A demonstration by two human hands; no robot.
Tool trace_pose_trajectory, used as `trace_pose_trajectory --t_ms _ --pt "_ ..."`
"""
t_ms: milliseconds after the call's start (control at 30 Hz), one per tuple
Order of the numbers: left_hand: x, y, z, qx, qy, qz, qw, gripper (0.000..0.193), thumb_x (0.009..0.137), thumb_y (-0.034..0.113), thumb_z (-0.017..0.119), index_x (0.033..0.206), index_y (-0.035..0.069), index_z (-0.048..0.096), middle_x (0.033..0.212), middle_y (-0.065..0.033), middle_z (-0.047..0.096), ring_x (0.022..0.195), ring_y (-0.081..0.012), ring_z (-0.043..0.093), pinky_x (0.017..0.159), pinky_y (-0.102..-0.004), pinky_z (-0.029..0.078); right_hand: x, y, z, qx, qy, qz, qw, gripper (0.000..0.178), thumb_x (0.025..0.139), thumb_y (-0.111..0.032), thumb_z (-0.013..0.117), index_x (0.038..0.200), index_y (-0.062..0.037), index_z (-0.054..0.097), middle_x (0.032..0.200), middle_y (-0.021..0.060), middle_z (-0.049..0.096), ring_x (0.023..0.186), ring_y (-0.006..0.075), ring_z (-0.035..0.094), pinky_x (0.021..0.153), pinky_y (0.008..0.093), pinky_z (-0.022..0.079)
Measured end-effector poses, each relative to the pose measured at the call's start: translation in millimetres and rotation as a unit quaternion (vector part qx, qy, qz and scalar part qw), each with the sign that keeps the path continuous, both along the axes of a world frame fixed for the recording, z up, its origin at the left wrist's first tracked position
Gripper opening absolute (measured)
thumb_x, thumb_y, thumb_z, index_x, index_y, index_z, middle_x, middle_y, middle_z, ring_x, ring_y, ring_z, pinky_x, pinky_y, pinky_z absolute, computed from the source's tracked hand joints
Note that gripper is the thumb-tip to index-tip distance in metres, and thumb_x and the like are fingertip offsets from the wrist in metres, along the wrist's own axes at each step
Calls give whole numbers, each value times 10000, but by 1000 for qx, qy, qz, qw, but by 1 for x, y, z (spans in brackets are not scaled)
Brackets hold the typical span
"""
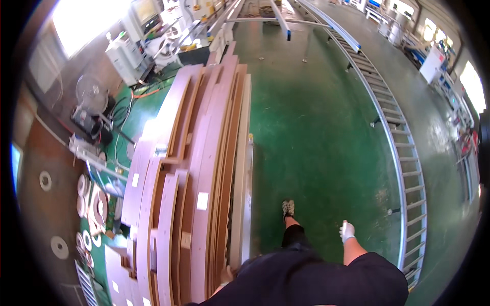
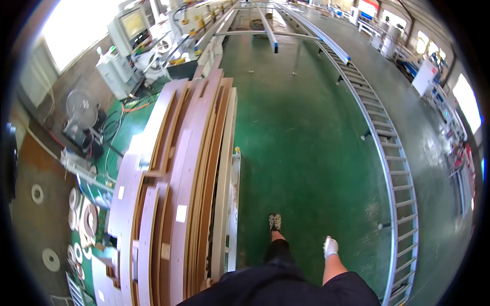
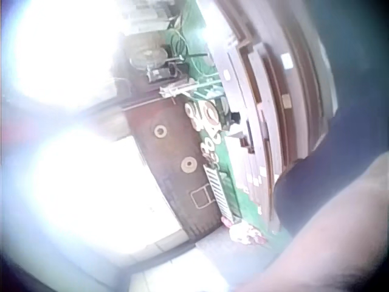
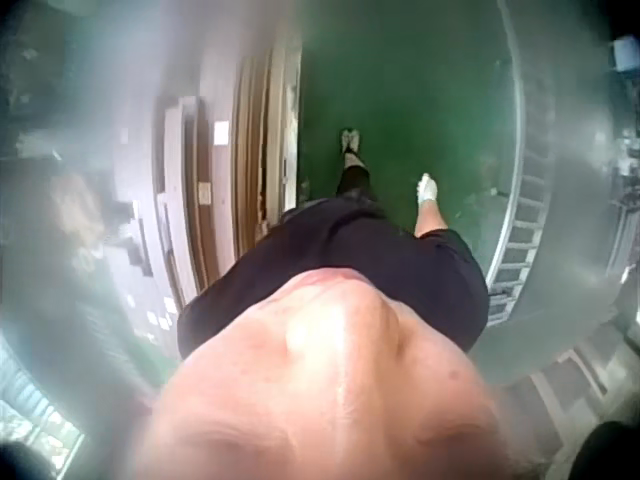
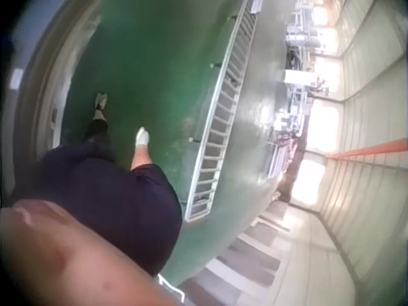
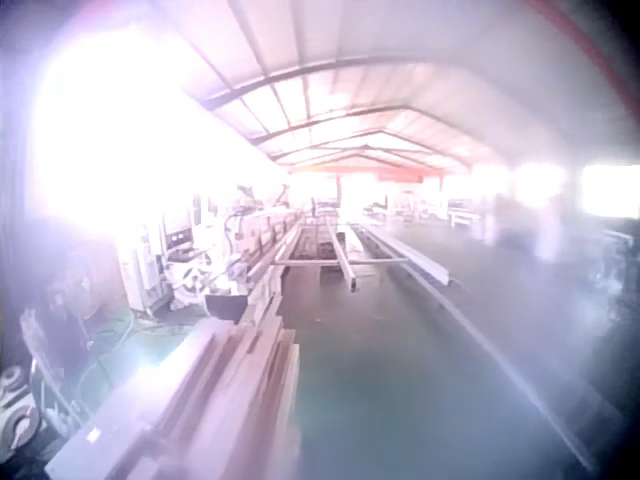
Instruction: The person picks up a long wood panel from a stack, places it onto an edge-banding machine to process the edge, and then returns it to the stack.
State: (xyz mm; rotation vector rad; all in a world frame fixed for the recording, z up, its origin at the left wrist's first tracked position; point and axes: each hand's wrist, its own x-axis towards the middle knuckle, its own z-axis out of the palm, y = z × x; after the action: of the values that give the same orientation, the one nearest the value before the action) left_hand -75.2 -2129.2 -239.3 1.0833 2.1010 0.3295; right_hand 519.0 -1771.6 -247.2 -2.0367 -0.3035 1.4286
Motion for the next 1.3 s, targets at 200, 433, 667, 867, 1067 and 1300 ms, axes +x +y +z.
trace_pose_trajectory --t_ms 200,433,667,867,1067,1300 --pt "-25 311 65 -45 -110 9 993 352 1038 324 539 1157 2 615 1028 -172 747 1028 -321 704 843 -432 558 68 83 -109 -113 -310 426 842 573 1053 -487 477 890 12 708 735 155 698 673 333 679 638 517 520" --pt "-2 577 116 -17 -229 269 935 454 991 391 571 988 -42 708 952 -143 724 888 -251 653 820 -394 509 -59 393 15 81 -265 678 681 642 1089 -460 359 1004 37 758 1071 281 737 1072 467 680 971 534 522" --pt "-11 824 70 20 -168 93 981 440 1049 363 469 1082 -11 698 960 -211 727 910 -275 682 828 -432 525 -91 746 -23 291 -199 382 854 165 1024 -159 556 978 -85 696 808 -11 645 715 113 611 648 313 504" --pt "-64 1042 92 50 -170 204 963 446 1090 402 466 1000 16 669 890 -157 694 843 -251 676 756 -401 523 -135 905 21 174 -120 540 815 249 1029 -263 585 1118 -73 719 885 13 702 737 121 630 665 279 505" --pt "-126 1211 102 179 -262 307 897 451 1087 394 526 1336 25 597 1207 -188 705 1114 -240 669 977 -389 508 -229 1086 96 5 108 294 950 141 964 -280 675 1037 -160 662 845 -21 673 657 81 600 547 230 448" --pt "-132 1353 187 297 -531 620 495 796 981 593 658 1540 72 434 1483 -136 539 1336 -292 529 1106 -424 459 -399 1376 106 248 -30 559 791 270 1034 -301 636 1173 -82 713 862 -48 650 737 42 548 649 228 452"
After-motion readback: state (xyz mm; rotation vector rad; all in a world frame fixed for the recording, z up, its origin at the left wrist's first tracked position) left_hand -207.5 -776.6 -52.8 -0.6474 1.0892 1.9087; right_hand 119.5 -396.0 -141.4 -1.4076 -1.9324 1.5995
